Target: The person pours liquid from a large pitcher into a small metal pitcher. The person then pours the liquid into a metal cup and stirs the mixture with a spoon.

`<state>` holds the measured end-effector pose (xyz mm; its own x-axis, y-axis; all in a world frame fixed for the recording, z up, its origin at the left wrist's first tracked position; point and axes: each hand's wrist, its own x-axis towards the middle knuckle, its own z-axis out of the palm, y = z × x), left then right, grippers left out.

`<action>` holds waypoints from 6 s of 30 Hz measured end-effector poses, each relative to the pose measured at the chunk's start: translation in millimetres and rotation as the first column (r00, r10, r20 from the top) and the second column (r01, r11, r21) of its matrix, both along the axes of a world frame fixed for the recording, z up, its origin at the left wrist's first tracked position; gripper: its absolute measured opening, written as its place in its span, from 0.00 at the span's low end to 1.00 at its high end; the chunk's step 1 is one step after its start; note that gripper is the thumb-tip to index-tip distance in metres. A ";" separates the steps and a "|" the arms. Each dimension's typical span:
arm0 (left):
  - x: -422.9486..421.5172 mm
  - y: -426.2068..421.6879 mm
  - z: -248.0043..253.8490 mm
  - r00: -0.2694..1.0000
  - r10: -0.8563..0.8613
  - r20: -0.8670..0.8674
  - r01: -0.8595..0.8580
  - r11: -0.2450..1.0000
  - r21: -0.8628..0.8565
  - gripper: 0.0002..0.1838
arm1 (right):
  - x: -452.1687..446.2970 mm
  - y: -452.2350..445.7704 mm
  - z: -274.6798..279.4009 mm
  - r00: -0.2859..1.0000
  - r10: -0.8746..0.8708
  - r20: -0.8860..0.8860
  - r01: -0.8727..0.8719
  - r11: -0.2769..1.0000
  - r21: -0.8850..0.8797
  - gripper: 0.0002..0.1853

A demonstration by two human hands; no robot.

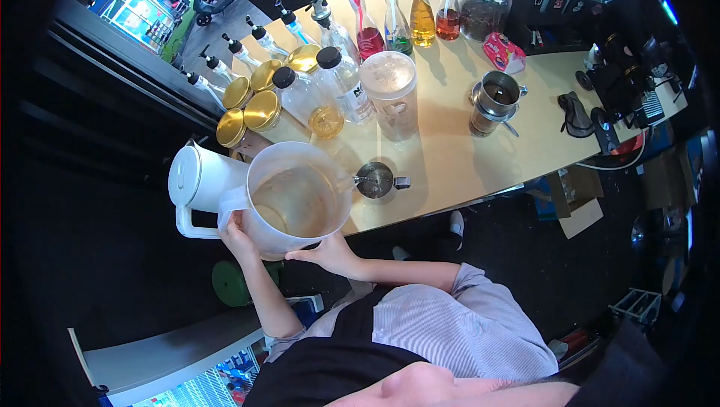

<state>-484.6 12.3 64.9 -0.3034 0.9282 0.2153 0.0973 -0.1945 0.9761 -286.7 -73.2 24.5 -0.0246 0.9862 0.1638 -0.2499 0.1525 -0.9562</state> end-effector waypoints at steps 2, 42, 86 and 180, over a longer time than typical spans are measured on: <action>9.2 -2.2 5.4 0.998 0.056 0.006 -0.056 0.998 -0.011 0.25 | -0.5 0.2 -0.5 1.000 -0.009 0.006 0.009 1.000 -0.009 0.56; 11.3 -4.5 11.1 0.995 0.025 0.093 -0.027 0.999 0.020 0.18 | 1.5 -0.6 5.0 1.000 -0.007 0.021 0.007 1.000 -0.003 0.54; 10.7 -4.1 8.1 0.998 0.058 0.016 -0.059 0.998 0.014 0.24 | 2.3 -0.4 2.5 0.999 0.034 -0.013 -0.035 0.999 -0.027 0.54; 254.7 -52.6 -91.0 0.879 -0.263 0.397 0.317 0.945 -0.076 0.31 | 161.9 30.3 -51.3 0.797 -0.593 -0.113 0.567 0.800 -0.197 0.21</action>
<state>-229.9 -40.3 -26.2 -0.0488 0.9988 0.0055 -0.3227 -0.0210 0.9463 -124.8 -42.9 -26.7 0.5733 0.8187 -0.0320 -0.3112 0.1814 -0.9329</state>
